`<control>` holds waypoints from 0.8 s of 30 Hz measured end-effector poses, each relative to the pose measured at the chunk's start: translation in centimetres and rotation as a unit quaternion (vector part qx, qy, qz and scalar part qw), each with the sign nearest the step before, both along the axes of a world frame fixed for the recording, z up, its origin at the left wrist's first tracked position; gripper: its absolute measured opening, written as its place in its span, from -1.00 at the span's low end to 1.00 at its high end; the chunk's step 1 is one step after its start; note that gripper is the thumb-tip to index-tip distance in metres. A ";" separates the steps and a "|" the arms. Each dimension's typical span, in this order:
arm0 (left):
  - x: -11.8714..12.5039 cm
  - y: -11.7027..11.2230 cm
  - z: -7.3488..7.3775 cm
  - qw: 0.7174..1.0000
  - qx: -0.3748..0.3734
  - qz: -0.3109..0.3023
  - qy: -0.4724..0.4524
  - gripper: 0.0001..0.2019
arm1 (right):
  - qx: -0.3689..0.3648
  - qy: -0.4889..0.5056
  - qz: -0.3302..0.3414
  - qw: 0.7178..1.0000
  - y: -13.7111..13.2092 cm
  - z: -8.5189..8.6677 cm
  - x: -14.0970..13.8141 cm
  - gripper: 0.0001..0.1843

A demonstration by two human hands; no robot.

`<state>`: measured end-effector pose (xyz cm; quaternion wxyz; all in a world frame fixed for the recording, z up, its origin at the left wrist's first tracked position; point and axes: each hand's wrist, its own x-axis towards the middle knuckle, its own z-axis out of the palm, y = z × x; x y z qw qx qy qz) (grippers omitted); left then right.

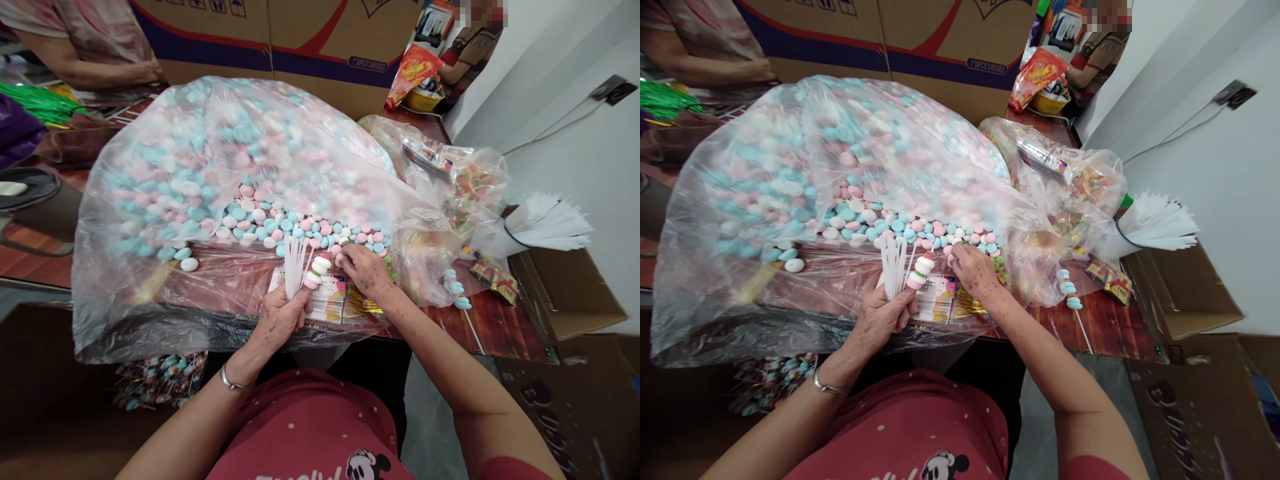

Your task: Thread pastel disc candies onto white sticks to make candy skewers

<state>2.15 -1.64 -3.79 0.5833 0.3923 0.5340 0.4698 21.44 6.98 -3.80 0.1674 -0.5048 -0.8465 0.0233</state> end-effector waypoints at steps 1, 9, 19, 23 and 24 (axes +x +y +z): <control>0.0 0.0 0.0 1.000 0.001 0.002 0.000 -0.64 | 0.000 -0.030 0.007 1.000 -0.1 0.0 -0.1 -0.83; -0.1 -0.1 -0.1 1.000 -0.008 -0.002 0.012 -0.64 | 0.037 -0.141 0.017 0.989 -0.9 -0.6 -1.1 -0.76; -0.1 0.0 -1.8 0.998 0.001 -0.054 0.026 -0.64 | -0.250 0.448 -0.120 0.850 0.8 1.3 0.1 -0.75; -0.3 0.0 -2.5 0.995 0.011 -0.080 0.053 -0.62 | -0.346 0.589 -0.113 0.722 0.8 2.3 0.1 -0.69; -0.4 0.0 -2.5 0.995 0.011 -0.082 0.059 -0.62 | -0.353 0.598 -0.113 0.711 0.8 2.5 0.0 -0.69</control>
